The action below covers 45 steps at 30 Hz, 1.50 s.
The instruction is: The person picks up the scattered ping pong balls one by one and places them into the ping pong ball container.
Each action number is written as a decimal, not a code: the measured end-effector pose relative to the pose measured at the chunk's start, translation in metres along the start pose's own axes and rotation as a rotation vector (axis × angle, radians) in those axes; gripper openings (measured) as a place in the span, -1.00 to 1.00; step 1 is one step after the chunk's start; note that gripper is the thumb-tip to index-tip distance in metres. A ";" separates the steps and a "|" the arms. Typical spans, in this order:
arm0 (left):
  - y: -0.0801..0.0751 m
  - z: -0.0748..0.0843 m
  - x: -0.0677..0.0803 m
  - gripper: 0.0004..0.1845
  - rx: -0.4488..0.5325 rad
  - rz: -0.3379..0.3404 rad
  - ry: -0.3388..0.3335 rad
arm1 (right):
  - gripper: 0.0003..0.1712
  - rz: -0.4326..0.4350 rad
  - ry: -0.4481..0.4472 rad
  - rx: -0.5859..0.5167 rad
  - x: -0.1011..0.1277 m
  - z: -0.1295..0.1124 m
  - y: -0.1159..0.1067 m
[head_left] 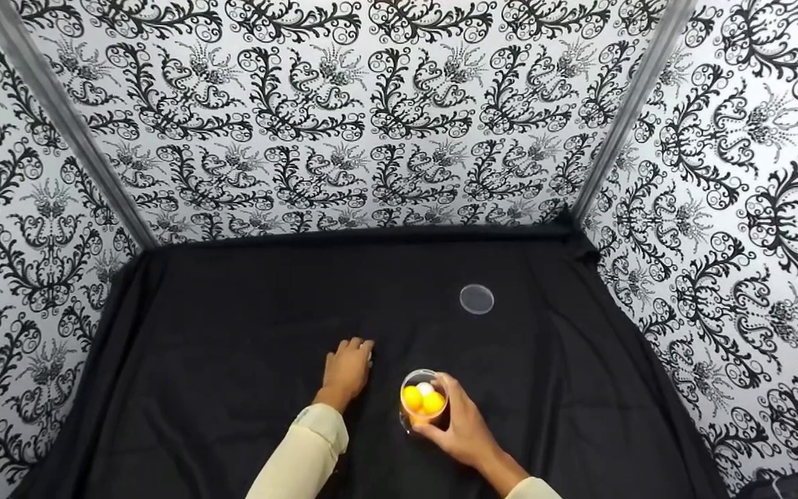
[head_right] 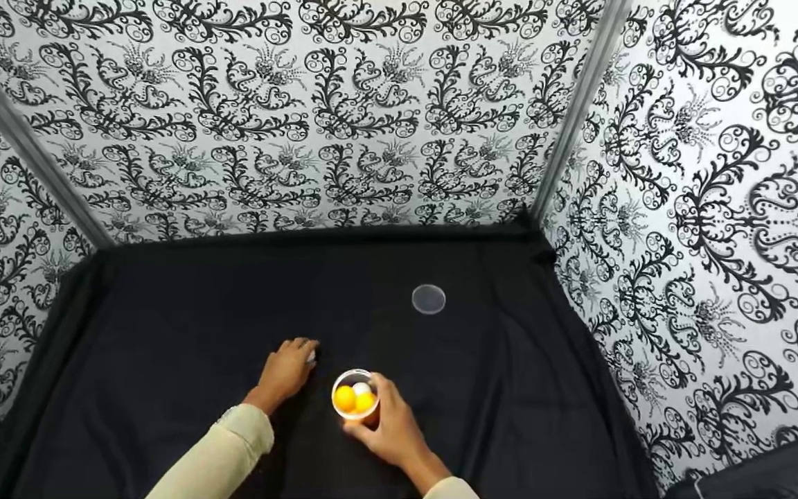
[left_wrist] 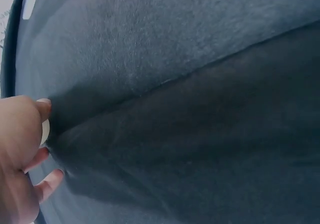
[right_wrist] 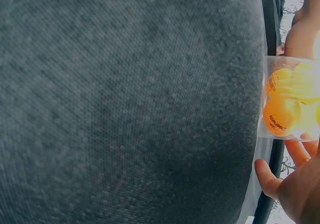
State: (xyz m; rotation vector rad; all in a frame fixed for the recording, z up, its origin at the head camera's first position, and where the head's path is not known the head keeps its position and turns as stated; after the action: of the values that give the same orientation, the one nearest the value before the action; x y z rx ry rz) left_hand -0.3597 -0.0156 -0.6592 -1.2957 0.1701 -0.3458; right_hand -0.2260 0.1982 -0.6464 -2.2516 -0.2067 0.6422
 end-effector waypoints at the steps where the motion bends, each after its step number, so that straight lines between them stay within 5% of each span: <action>1: -0.001 0.002 0.001 -0.62 -0.006 0.008 0.012 | 0.07 0.001 0.001 0.003 0.000 0.000 0.000; 14: -0.034 0.045 0.036 -0.57 0.051 0.237 0.259 | 0.08 -0.025 0.019 -0.020 0.000 0.003 0.003; 26: -0.068 0.084 0.076 -0.56 0.094 0.243 0.338 | 0.08 -0.004 0.003 0.000 0.001 0.001 0.002; 37: -0.058 0.121 0.096 -0.53 -0.024 0.296 0.463 | 0.06 -0.040 0.025 -0.016 0.000 0.003 0.002; 45: -0.051 0.126 0.096 -0.58 -0.004 0.257 0.453 | 0.07 -0.065 0.039 -0.032 0.000 0.004 0.002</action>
State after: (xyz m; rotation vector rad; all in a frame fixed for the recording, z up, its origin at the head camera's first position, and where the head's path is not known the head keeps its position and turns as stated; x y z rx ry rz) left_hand -0.2380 0.0547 -0.5700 -1.1670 0.7138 -0.4139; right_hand -0.2283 0.1995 -0.6498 -2.2760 -0.2714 0.5637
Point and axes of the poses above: each hand's wrist, its own x-axis away from the middle knuckle, its own y-axis out of the palm, z = x × y, the point moved 6 cm from there along -x, towards the middle knuckle, and after that the axes turned 12 degrees about -z, right-handed, at the moved point
